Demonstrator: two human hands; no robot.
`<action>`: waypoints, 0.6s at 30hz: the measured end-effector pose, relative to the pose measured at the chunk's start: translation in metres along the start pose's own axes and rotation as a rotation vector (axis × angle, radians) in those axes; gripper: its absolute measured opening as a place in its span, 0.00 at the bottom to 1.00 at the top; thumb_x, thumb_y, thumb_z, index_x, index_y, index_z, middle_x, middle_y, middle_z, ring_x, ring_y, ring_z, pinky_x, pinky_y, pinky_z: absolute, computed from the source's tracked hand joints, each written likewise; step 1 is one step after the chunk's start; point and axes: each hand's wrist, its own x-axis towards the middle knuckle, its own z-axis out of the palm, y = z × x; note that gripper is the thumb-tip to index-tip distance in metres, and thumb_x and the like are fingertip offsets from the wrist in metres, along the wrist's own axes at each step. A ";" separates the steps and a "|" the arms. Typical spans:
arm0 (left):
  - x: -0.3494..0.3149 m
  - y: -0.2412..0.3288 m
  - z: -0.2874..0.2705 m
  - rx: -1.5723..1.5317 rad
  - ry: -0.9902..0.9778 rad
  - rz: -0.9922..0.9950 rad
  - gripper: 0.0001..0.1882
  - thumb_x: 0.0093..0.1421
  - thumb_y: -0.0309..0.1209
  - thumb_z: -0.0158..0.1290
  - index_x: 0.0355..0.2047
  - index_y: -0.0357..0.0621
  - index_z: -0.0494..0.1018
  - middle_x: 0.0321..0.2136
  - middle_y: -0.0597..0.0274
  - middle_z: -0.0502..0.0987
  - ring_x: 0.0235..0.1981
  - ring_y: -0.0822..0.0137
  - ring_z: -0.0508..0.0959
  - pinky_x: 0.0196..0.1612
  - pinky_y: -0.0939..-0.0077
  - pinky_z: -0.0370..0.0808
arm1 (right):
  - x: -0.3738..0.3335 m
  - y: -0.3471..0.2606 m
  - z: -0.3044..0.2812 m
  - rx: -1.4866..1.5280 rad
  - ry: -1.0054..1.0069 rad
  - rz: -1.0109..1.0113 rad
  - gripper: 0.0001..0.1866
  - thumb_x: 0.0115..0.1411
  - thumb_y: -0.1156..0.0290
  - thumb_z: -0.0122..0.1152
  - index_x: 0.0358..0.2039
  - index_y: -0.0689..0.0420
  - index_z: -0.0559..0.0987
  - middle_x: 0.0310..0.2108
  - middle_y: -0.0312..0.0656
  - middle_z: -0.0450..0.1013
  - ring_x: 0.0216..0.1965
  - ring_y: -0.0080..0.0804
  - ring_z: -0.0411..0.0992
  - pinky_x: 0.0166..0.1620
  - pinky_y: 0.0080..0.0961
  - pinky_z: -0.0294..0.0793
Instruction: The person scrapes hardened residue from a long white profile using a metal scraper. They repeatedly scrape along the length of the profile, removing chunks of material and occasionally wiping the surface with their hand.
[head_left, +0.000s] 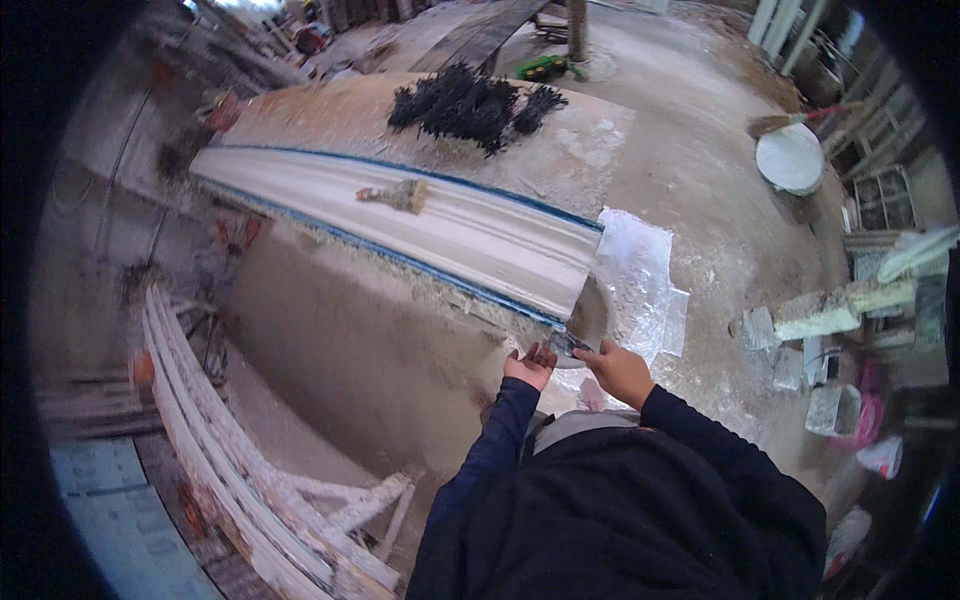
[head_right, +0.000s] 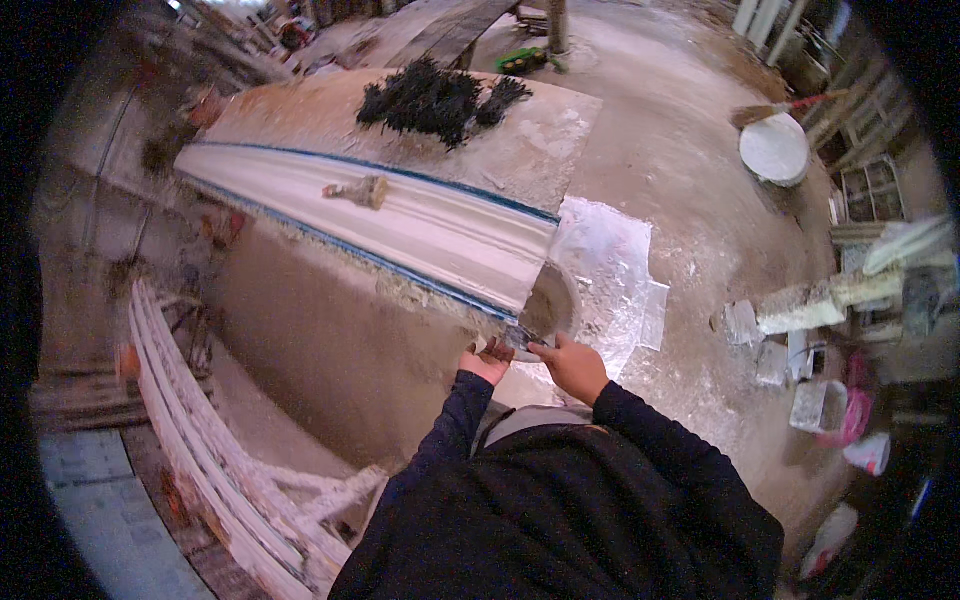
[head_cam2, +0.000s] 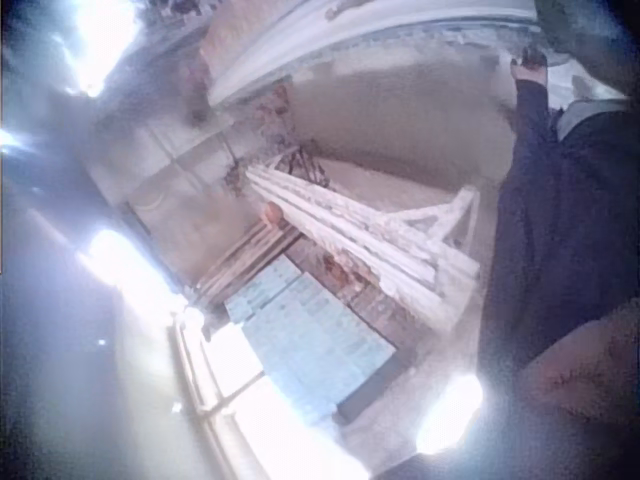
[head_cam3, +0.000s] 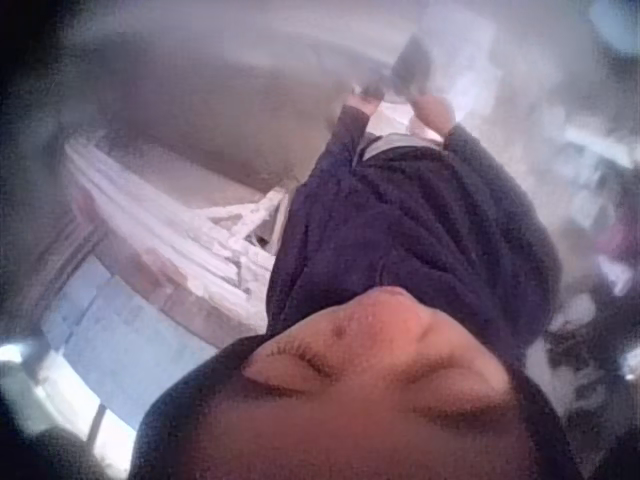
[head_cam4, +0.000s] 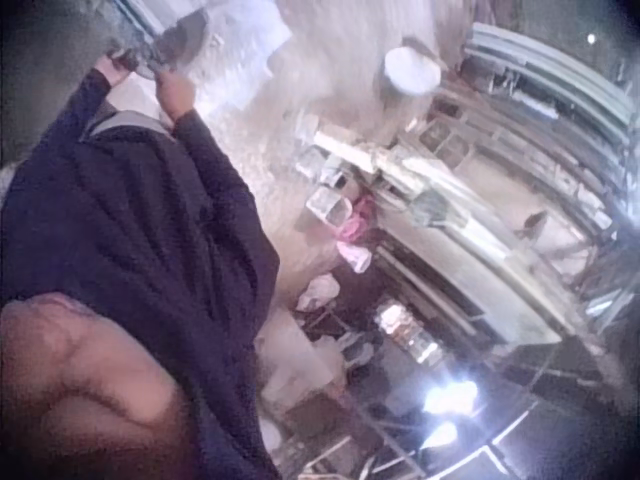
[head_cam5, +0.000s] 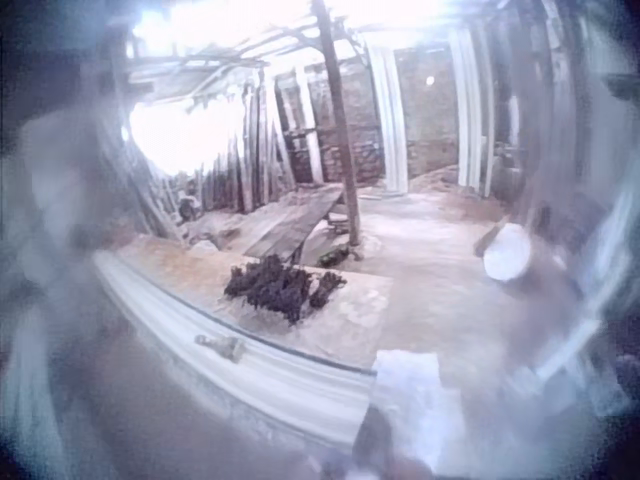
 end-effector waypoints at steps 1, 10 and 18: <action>0.001 -0.006 -0.001 -0.011 -0.033 0.017 0.26 0.59 0.50 0.30 0.33 0.37 0.65 0.35 0.47 0.67 0.39 0.53 0.67 0.45 0.52 0.65 | 0.002 0.006 -0.003 -0.009 0.000 -0.035 0.14 0.56 0.64 0.48 0.43 0.38 0.75 0.25 0.44 0.66 0.22 0.42 0.69 0.23 0.36 0.68; -0.008 -0.035 0.008 -0.123 -0.061 0.089 0.28 0.59 0.52 0.29 0.33 0.37 0.65 0.44 0.44 0.66 0.46 0.49 0.66 0.48 0.52 0.64 | 0.013 0.017 -0.020 -0.021 -0.074 -0.079 0.14 0.55 0.65 0.49 0.43 0.39 0.75 0.28 0.45 0.66 0.26 0.42 0.71 0.27 0.37 0.70; -0.018 -0.049 0.016 -0.047 0.015 0.115 0.31 0.60 0.55 0.29 0.43 0.35 0.61 0.53 0.45 0.58 0.55 0.52 0.59 0.53 0.51 0.59 | 0.006 0.011 -0.022 0.031 -0.081 -0.130 0.14 0.55 0.65 0.49 0.42 0.40 0.75 0.28 0.45 0.66 0.26 0.44 0.70 0.28 0.37 0.70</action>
